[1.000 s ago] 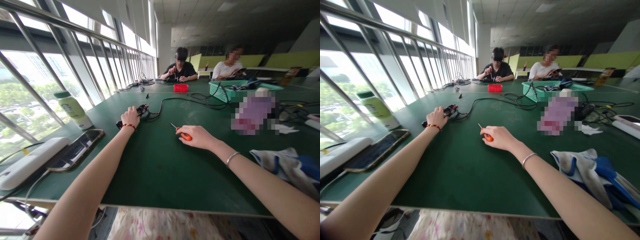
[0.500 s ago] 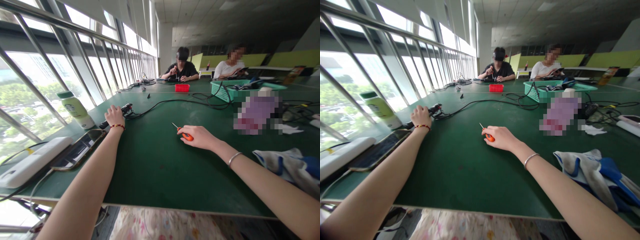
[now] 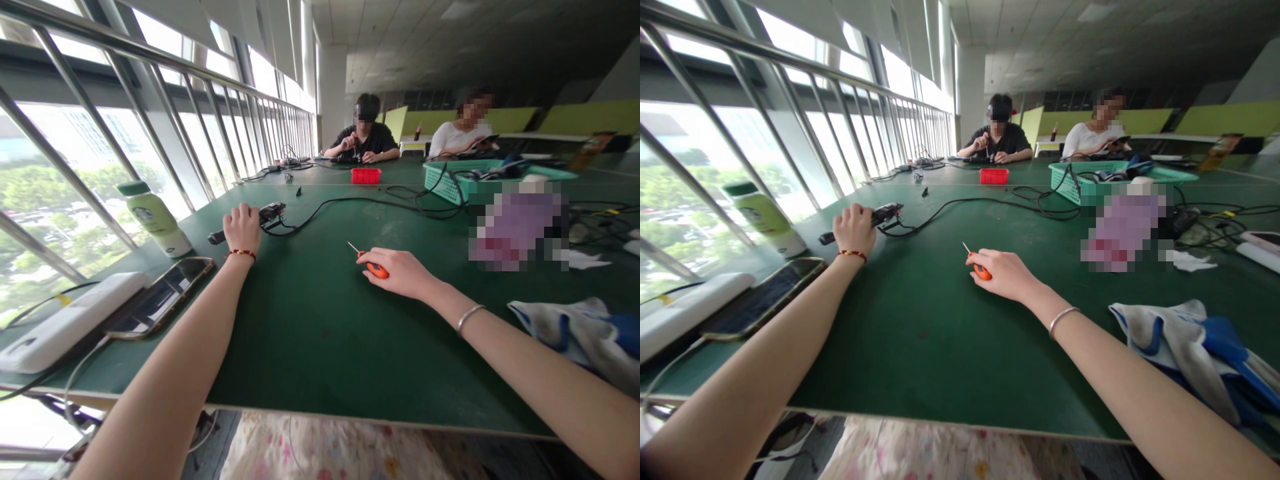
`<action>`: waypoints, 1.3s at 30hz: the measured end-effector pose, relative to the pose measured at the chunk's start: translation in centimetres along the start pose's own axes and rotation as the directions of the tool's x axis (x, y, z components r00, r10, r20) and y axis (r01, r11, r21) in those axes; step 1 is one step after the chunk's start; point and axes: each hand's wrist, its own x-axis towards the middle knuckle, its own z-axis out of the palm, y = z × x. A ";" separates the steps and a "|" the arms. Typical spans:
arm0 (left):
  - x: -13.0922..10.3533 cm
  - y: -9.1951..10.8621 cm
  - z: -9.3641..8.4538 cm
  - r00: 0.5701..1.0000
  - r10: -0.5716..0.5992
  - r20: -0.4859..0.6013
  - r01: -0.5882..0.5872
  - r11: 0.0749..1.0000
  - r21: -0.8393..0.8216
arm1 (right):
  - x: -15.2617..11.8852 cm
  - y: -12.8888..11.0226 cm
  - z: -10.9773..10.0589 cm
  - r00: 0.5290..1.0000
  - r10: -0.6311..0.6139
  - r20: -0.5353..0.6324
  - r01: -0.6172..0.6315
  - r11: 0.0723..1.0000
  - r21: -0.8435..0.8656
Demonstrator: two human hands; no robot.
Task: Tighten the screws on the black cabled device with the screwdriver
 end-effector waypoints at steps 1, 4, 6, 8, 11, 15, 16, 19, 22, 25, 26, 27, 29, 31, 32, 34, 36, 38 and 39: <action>0.1 0.5 -0.1 0.998 0.055 0.001 -0.055 0.998 -0.012 | 0.0 0.1 0.1 1.000 0.015 -0.023 -0.015 1.000 -0.007; 0.1 3.0 -0.6 0.968 0.249 0.004 -0.249 0.967 -0.057 | 0.1 0.3 0.1 0.991 0.057 -0.125 -0.058 0.998 -0.008; 0.0 5.4 -1.1 0.919 0.394 0.002 -0.393 0.916 -0.084 | 0.1 0.4 0.1 0.972 0.085 -0.217 -0.087 0.996 0.002; -0.2 8.0 -1.6 0.812 0.583 0.028 -0.573 0.806 -0.151 | 0.1 0.6 0.0 0.942 0.108 -0.317 -0.114 0.994 0.001; -0.7 11.6 -2.6 0.700 0.713 0.025 -0.681 0.678 -0.275 | 0.1 0.8 0.0 0.884 0.139 -0.446 -0.158 0.987 -0.004; -1.4 14.5 -3.2 0.699 0.715 0.012 -0.663 0.654 -0.365 | 0.2 1.3 0.2 0.864 0.192 -0.466 -0.214 0.977 0.005; -1.4 14.7 -3.1 0.719 0.694 0.022 -0.640 0.675 -0.369 | 0.2 1.4 0.3 0.868 0.221 -0.445 -0.239 0.971 0.015; -1.2 14.1 -2.3 0.840 0.538 0.070 -0.482 0.800 -0.358 | 0.2 1.7 0.7 0.878 0.346 -0.330 -0.345 0.936 0.063; -0.4 11.2 -0.9 0.948 0.290 0.128 -0.235 0.913 -0.332 | 0.2 2.0 1.0 0.875 0.425 -0.230 -0.415 0.905 0.095; 0.4 6.5 1.0 0.976 0.082 0.204 -0.027 0.965 -0.262 | 0.2 1.9 1.2 0.884 0.426 -0.191 -0.420 0.905 0.073; 0.6 4.8 1.6 0.971 0.008 0.237 0.050 0.970 -0.237 | 0.2 1.9 1.1 0.890 0.420 -0.179 -0.418 0.907 0.051; 0.7 3.1 2.1 0.957 -0.058 0.284 0.121 0.970 -0.211 | 0.2 1.8 1.1 0.895 0.415 -0.165 -0.417 0.909 0.024; 0.8 0.4 3.2 0.931 -0.135 0.338 0.204 0.963 -0.177 | 0.3 1.5 1.0 0.903 0.406 -0.140 -0.413 0.910 -0.024; 1.0 -1.4 3.9 0.907 -0.160 0.389 0.240 0.956 -0.169 | 0.3 1.3 0.8 0.902 0.413 -0.126 -0.421 0.906 -0.043; 1.2 -1.9 4.2 0.893 -0.159 0.420 0.252 0.952 -0.175 | 0.3 1.2 0.7 0.900 0.419 -0.120 -0.426 0.904 -0.043; 1.5 -2.3 4.6 0.858 -0.155 0.489 0.272 0.946 -0.177 | 0.3 1.1 0.5 0.897 0.429 -0.110 -0.435 0.900 -0.039; 1.8 -2.1 5.0 0.831 -0.119 0.544 0.257 0.949 -0.184 | 0.3 1.0 0.5 0.898 0.428 -0.101 -0.433 0.900 -0.044; 2.0 -1.8 5.1 0.820 -0.059 0.569 0.214 0.954 -0.210 | 0.3 1.1 0.5 0.902 0.420 -0.103 -0.427 0.903 -0.056; 2.0 -1.6 5.1 0.822 -0.030 0.569 0.193 0.954 -0.228 | 0.3 1.1 0.5 0.904 0.415 -0.105 -0.422 0.905 -0.061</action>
